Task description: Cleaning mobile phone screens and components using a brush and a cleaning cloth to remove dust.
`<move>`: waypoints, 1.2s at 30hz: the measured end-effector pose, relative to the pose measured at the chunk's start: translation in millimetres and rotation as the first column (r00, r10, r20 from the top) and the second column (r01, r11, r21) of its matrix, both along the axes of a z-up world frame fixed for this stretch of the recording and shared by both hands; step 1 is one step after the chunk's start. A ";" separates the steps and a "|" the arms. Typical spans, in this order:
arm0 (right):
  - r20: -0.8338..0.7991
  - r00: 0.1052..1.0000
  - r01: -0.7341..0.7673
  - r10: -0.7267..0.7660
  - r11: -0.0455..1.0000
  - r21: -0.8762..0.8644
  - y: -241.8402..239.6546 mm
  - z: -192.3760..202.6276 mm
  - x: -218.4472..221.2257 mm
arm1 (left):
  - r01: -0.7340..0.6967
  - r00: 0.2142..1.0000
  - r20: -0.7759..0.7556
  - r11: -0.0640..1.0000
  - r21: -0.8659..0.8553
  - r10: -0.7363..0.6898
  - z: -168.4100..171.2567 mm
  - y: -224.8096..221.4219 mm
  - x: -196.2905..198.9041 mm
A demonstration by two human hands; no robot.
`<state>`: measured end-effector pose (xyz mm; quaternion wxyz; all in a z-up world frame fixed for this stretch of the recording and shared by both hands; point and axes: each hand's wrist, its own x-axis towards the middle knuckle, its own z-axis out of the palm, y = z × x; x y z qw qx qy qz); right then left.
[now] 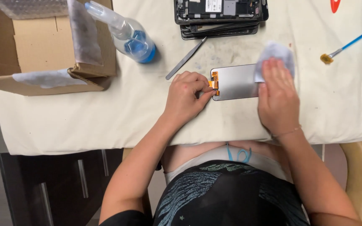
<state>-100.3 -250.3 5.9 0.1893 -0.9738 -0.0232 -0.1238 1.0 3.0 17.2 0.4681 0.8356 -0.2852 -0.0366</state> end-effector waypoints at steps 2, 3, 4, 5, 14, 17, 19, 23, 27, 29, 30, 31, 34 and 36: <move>0.010 0.998 0.057 -0.057 0.998 -0.042 6.0 -7.3 -12.9 | -0.007 1.000 -0.011 1.000 0.002 0.007 -0.5 -1.0 0.0; 0.023 0.993 0.118 -0.116 0.989 -0.086 9.0 -10.9 -19.3 | -0.010 1.000 -0.022 1.000 0.000 0.010 -0.7 -1.8 0.3; 0.026 0.992 0.124 -0.122 0.989 -0.085 23.8 -8.9 -11.6 | -0.003 1.000 -0.019 1.000 0.000 0.003 0.3 -1.5 0.9; 0.029 0.995 0.096 -0.094 0.993 -0.071 38.5 -7.2 -3.9 | -0.001 1.000 -0.018 1.000 -0.007 0.001 1.0 -1.3 1.3; -0.043 0.998 -0.046 0.047 0.999 0.019 54.7 4.6 -36.9 | 0.011 1.000 0.002 1.000 0.007 -0.011 0.7 -1.5 2.3; -0.022 0.998 0.059 -0.060 0.997 -0.043 15.6 -1.9 -44.5 | 0.019 0.999 -0.032 1.000 0.005 -0.019 4.2 -0.7 -0.8; 0.001 0.994 0.109 -0.109 0.993 -0.043 5.9 -3.2 -43.3 | 0.020 0.999 -0.028 1.000 0.007 -0.020 6.6 -1.2 2.0; -0.053 0.994 0.090 -0.092 0.995 -0.030 37.2 8.4 -50.6 | 0.014 0.999 -0.035 1.000 0.002 -0.014 5.0 0.6 0.7; -0.065 0.991 -0.111 0.116 0.991 0.067 90.9 9.6 -37.3 | 0.021 1.000 0.003 1.000 0.005 -0.021 1.6 -0.2 0.5; -0.058 0.992 -0.111 0.114 0.993 0.046 97.1 3.8 -33.4 | 0.012 1.000 0.023 1.000 0.002 -0.012 -1.6 0.1 1.2; -0.062 0.992 -0.110 0.112 0.993 0.029 100.5 0.6 -33.7 | 0.003 0.999 0.032 1.000 0.001 -0.003 -4.3 0.3 -0.2; -0.064 0.992 -0.106 0.108 0.994 0.028 92.9 3.1 -35.9 | 0.007 1.000 0.029 1.000 0.000 -0.007 -4.2 -0.5 0.5; -0.096 0.990 -0.102 0.105 0.994 0.038 65.7 11.8 -47.1 | 0.015 1.000 0.018 1.000 0.003 -0.015 -2.6 0.1 0.0; -0.092 0.995 0.027 -0.030 0.999 -0.038 35.2 19.3 -53.8 | 0.010 1.000 0.024 1.000 -0.005 -0.010 -0.7 -1.2 1.9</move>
